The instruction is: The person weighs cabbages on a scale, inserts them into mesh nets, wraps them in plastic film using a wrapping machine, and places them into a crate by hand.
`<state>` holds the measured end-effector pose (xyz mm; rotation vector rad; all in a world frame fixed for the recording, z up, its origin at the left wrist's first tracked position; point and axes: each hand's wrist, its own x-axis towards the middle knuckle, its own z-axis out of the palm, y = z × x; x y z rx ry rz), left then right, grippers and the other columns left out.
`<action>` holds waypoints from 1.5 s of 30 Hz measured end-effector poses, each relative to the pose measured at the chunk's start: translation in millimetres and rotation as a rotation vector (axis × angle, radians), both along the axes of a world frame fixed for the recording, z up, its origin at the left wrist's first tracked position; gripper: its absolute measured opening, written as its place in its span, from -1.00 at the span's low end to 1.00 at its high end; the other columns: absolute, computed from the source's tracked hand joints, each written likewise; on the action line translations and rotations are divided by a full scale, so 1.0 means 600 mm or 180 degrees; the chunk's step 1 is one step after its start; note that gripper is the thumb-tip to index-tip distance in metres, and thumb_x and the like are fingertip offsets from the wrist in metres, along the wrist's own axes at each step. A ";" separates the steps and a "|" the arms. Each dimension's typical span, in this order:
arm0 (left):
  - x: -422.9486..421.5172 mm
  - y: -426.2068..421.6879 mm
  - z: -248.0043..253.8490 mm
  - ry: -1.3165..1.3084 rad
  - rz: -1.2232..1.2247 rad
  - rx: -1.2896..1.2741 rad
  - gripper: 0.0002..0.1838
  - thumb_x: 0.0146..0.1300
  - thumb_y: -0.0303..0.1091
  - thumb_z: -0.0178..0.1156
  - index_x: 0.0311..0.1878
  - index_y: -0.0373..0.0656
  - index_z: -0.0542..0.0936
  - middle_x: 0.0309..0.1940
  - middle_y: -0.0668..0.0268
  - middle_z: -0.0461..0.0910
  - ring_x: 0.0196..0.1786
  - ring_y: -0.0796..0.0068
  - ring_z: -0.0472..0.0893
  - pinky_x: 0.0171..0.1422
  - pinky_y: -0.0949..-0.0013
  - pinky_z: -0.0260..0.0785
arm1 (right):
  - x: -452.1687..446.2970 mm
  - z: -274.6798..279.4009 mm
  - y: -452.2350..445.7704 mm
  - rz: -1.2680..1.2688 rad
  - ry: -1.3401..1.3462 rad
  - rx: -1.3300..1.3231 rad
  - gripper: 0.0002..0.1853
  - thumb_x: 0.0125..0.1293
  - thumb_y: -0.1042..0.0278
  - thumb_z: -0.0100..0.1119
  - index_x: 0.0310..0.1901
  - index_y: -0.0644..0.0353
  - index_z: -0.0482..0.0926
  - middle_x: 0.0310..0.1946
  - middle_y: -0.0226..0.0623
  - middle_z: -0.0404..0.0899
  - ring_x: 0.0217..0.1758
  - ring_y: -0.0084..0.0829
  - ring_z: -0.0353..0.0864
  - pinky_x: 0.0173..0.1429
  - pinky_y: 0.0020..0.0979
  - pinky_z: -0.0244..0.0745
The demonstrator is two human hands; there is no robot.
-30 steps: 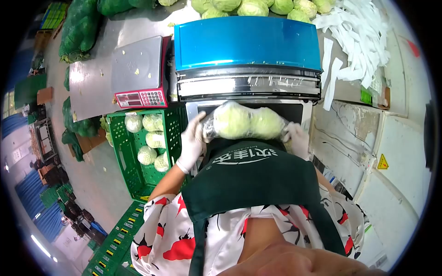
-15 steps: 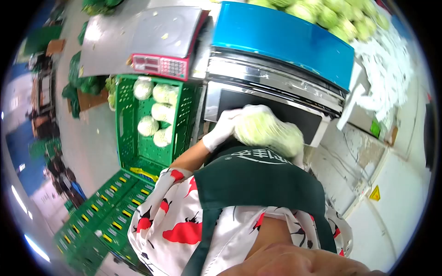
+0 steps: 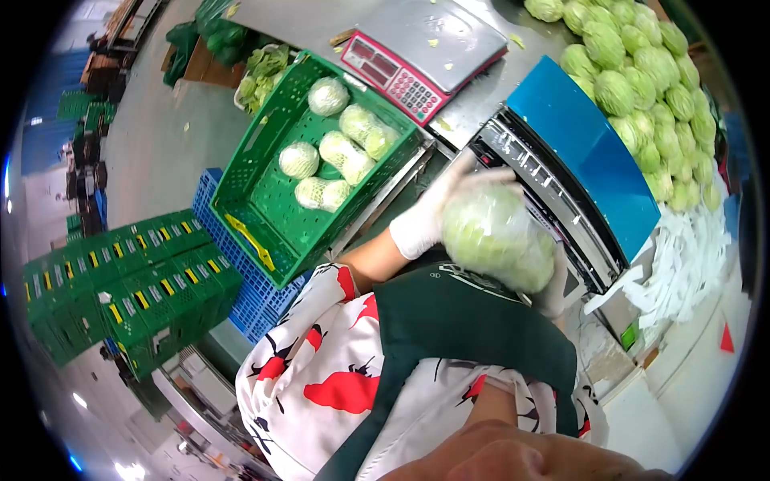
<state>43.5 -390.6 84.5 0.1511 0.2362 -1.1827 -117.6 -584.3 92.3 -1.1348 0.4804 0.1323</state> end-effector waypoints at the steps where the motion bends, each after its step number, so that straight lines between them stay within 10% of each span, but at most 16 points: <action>1: 0.002 0.026 0.038 -0.0357 0.0575 0.0320 -0.08 0.40 0.40 -0.15 0.47 -0.28 0.23 0.38 0.01 0.38 0.41 0.07 0.40 0.52 0.01 0.19 | 0.019 -0.026 0.006 -0.0394 0.0167 0.1574 -0.37 0.57 -0.04 -0.32 0.39 0.34 0.32 0.30 -0.11 0.46 0.34 -0.28 0.47 0.42 -0.25 0.33; 2: -0.002 0.050 0.067 -0.0716 0.1154 0.0650 -0.01 0.34 0.49 -0.14 0.51 -0.21 0.19 0.43 0.08 0.34 0.45 0.10 0.35 0.53 0.02 0.18 | 0.054 -0.004 0.025 -0.0026 0.0069 0.1453 -0.22 0.53 -0.27 -0.46 0.43 0.27 0.28 0.35 -0.14 0.42 0.35 -0.22 0.44 0.45 -0.22 0.30; 5: -0.030 0.093 0.079 -0.2369 0.2539 0.1489 0.11 0.19 0.59 -0.02 0.55 -0.11 0.10 0.52 0.19 0.20 0.53 0.22 0.21 0.57 0.06 0.11 | 0.145 0.020 0.112 0.0643 -0.0304 0.0675 -0.32 0.55 -0.11 -0.22 0.45 0.30 0.24 0.36 -0.12 0.40 0.38 -0.30 0.41 0.47 -0.28 0.26; 11: 0.011 0.349 -0.026 -0.0595 0.3226 0.2145 -0.14 0.25 0.37 0.16 0.41 -0.11 0.36 0.28 0.16 0.51 0.23 0.16 0.56 0.30 0.01 0.47 | 0.209 0.020 0.208 0.2557 -0.1602 -0.2355 -0.29 0.35 0.15 0.31 0.42 0.27 0.29 0.41 -0.03 0.32 0.48 -0.28 0.30 0.51 -0.29 0.19; 20: -0.097 0.762 -0.394 -0.0351 0.3514 0.4785 -0.29 0.28 0.00 0.30 0.40 -0.14 0.37 0.24 0.14 0.51 0.12 0.20 0.62 0.23 0.12 0.51 | 0.212 -0.014 0.152 0.1346 0.0325 -0.0663 -0.64 0.50 0.35 0.07 0.22 0.35 0.52 0.07 -0.19 0.64 0.19 -0.45 0.59 0.29 -0.42 0.42; 25: -0.090 0.677 -0.449 -0.0067 0.1723 0.7556 -0.17 0.16 -0.04 0.45 0.35 -0.36 0.36 0.08 0.08 0.60 0.02 0.31 0.63 0.09 0.18 0.55 | 0.203 -0.040 0.141 0.1275 0.0208 -0.1074 -0.63 0.47 0.32 0.16 0.20 0.34 0.53 0.04 -0.19 0.66 0.14 -0.48 0.62 0.26 -0.45 0.47; 26: -0.086 0.705 -0.478 -0.0259 0.2717 0.5699 -0.24 0.19 0.00 0.42 0.29 -0.35 0.43 0.07 0.12 0.61 0.03 0.27 0.63 0.09 0.14 0.55 | 0.200 -0.042 0.136 0.1251 0.0204 -0.1206 -0.62 0.44 0.32 0.22 0.18 0.35 0.54 0.02 -0.20 0.68 0.11 -0.51 0.63 0.24 -0.46 0.49; 29: -0.062 0.751 -0.510 0.0275 0.2930 0.3824 -0.32 0.22 0.03 0.36 0.19 -0.37 0.55 0.07 0.11 0.62 -0.04 0.21 0.67 0.08 0.06 0.58 | 0.203 -0.024 0.101 0.1176 -0.0061 -0.1732 -0.59 0.38 0.23 0.29 0.15 0.30 0.57 0.01 -0.15 0.68 0.07 -0.41 0.67 0.22 -0.42 0.52; 31: 0.002 0.638 -0.354 -0.0344 0.0940 0.7845 -0.07 0.21 0.12 0.34 0.39 -0.48 0.30 0.22 -0.24 0.48 0.23 -0.02 0.55 0.31 0.06 0.45 | 0.216 -0.016 0.052 0.0760 -0.0351 -0.2516 -0.61 0.33 0.23 0.31 0.11 0.27 0.61 0.00 -0.09 0.67 0.08 -0.25 0.67 0.24 -0.34 0.51; 32: 0.040 0.625 -0.349 -0.1238 0.0474 0.8495 0.01 0.23 0.08 0.35 0.47 -0.49 0.14 0.35 -0.27 0.34 0.39 -0.06 0.41 0.43 0.11 0.33 | 0.228 -0.006 0.012 0.0529 -0.0298 -0.2813 -0.64 0.33 0.26 0.30 0.09 0.25 0.62 0.00 -0.08 0.67 0.12 -0.19 0.65 0.25 -0.29 0.50; 36: 0.236 0.371 -0.211 -0.4011 0.2640 0.6333 -0.29 0.37 -0.28 0.27 0.48 -0.34 0.23 0.34 -0.07 0.40 0.36 0.10 0.44 0.44 0.16 0.30 | 0.278 -0.029 -0.183 -0.0600 -0.0590 -0.4633 -0.62 0.31 0.18 0.30 0.07 0.21 0.62 0.06 -0.08 0.63 0.21 -0.08 0.53 0.32 -0.20 0.40; 40: 0.424 0.072 -0.152 -0.4539 0.2106 0.3692 -0.44 0.39 -0.40 0.22 0.42 -0.28 0.37 0.25 0.08 0.51 0.24 0.31 0.55 0.33 0.29 0.39 | 0.313 -0.108 -0.297 -0.0450 0.0331 -0.5433 -0.43 0.36 -0.02 0.20 0.18 0.32 0.51 0.21 0.04 0.49 0.34 0.01 0.37 0.41 -0.10 0.24; 45: 0.601 -0.271 -0.165 -0.3354 0.0649 0.3187 -0.26 0.34 -0.16 0.31 0.44 -0.35 0.28 0.26 0.02 0.47 0.24 0.26 0.55 0.28 0.29 0.45 | 0.326 -0.133 -0.308 -0.0292 0.0090 -0.5767 -0.36 0.40 -0.01 0.09 0.30 0.37 0.37 0.23 0.08 0.43 0.36 0.03 0.32 0.50 -0.02 0.07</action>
